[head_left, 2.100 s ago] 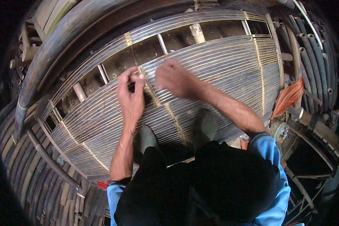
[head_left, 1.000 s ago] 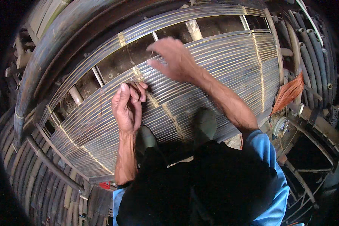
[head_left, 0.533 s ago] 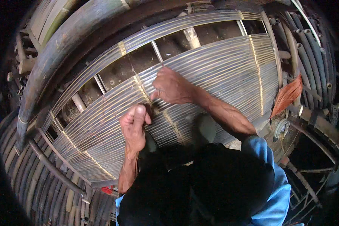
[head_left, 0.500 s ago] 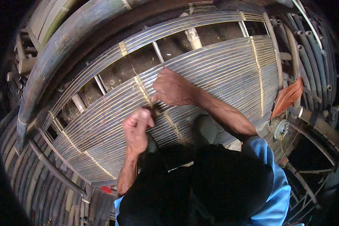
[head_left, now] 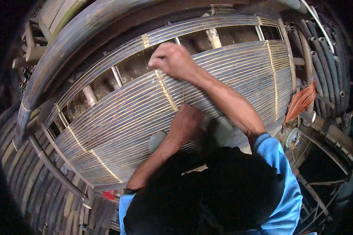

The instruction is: The person weaves together thin strips of bamboo by hand and with a fine wire to construct a large bamboo structure.

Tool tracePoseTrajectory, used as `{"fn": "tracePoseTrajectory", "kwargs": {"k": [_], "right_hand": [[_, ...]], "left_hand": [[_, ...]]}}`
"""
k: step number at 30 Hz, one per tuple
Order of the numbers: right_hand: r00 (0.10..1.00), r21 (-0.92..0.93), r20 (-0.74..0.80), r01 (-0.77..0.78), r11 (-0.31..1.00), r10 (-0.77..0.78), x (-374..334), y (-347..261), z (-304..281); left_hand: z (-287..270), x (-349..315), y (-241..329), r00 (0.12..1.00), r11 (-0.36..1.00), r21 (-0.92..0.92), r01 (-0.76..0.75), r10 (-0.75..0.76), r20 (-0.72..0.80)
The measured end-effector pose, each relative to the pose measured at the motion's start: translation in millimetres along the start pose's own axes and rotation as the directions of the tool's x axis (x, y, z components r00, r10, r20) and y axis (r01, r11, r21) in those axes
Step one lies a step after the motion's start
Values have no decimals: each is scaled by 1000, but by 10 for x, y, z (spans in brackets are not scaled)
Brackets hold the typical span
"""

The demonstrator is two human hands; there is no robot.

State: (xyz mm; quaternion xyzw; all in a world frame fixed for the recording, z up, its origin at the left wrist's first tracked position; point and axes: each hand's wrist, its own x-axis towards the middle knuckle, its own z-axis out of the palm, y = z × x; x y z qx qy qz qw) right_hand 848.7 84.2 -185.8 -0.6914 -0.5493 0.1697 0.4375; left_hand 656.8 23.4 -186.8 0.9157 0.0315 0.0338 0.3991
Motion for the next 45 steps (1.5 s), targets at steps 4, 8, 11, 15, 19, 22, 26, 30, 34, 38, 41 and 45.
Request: {"fn": "tracePoseTrajectory", "kwargs": {"k": [4,8,11,15,19,22,26,30,34,38,41,45], "right_hand": [[959,85,-138,-237,968,247,147,-395,-360],[989,-217,-125,-100,971,74,33,-393,-519],[857,-27,-289,-452,892,426,-259,-378,-966],[750,-97,-462,-573,814,473,-1024,141,-1591],[601,-218,-495,-785,580,627,-1831,332,-2340],[476,-254,-532,-879,404,700,-2140,479,-2597],[527,-296,-614,-844,448,587,-2273,876,-2655],[515,-272,-633,-847,457,578,-2222,1275,-2654],[580,-381,-619,-811,444,529,-2313,1665,-2738],[646,-404,-609,-752,521,460,-2347,1772,-2814],[777,-571,-545,-619,540,315,-2380,1805,-2872],[764,-547,-507,-643,537,398,-2412,1933,-2970]], "left_hand": [[-61,-131,-143,984,991,89,-98,110,-138],[-151,-54,-43,985,990,73,-118,126,-118],[-253,-43,-22,962,990,37,-137,142,-232],[-446,-55,-79,985,985,84,-150,156,-74],[-496,19,23,971,962,134,-237,240,-1],[-378,10,-13,975,965,147,-219,210,75],[-321,35,20,961,954,192,-229,190,202],[-562,169,283,998,1000,-2,19,-19,67],[-1115,489,451,989,928,362,89,-124,75],[-1591,886,779,999,762,647,23,-41,12],[-1700,1364,1183,979,780,615,115,-193,62],[-1545,1958,1480,929,819,573,33,-236,283]]}}
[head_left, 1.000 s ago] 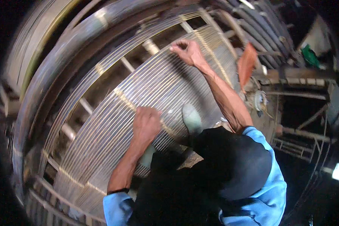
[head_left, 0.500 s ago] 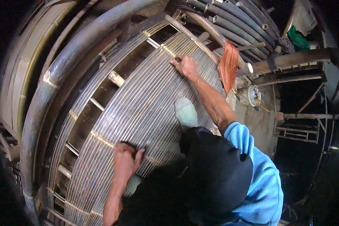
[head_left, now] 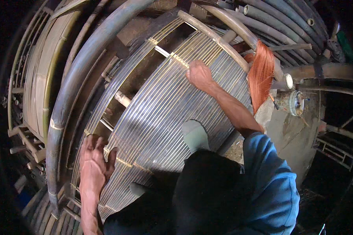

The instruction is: The person weaves together thin strips of bamboo by hand and with a fine wire to construct a large bamboo structure.

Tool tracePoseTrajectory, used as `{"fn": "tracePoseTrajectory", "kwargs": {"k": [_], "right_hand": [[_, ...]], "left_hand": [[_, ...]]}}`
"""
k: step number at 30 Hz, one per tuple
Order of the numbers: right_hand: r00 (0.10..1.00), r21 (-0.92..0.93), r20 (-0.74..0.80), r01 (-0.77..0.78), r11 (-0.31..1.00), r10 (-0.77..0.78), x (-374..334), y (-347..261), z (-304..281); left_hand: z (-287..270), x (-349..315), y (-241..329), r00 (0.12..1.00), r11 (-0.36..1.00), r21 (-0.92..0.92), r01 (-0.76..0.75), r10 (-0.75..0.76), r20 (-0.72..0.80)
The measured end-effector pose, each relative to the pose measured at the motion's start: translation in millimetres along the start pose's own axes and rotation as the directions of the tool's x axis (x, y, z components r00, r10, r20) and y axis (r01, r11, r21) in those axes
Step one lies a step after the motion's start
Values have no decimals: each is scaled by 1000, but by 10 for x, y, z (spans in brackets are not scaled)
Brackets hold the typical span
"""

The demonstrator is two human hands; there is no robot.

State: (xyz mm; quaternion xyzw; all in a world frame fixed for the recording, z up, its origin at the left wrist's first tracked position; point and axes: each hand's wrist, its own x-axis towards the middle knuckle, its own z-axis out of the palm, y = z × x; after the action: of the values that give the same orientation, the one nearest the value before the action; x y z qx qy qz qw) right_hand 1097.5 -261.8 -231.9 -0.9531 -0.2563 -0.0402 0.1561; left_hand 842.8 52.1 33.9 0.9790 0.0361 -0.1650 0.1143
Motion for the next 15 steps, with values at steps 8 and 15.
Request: {"fn": "tracePoseTrajectory", "kwargs": {"k": [8,15], "right_hand": [[927,599,288,-369,710,239,200,266,-232],[998,343,46,15,939,-33,-271,411,-310]], "left_hand": [[110,1166,459,953,950,96,-297,288,99],[723,1915,837,935,957,9,-289,285,-211]]}}
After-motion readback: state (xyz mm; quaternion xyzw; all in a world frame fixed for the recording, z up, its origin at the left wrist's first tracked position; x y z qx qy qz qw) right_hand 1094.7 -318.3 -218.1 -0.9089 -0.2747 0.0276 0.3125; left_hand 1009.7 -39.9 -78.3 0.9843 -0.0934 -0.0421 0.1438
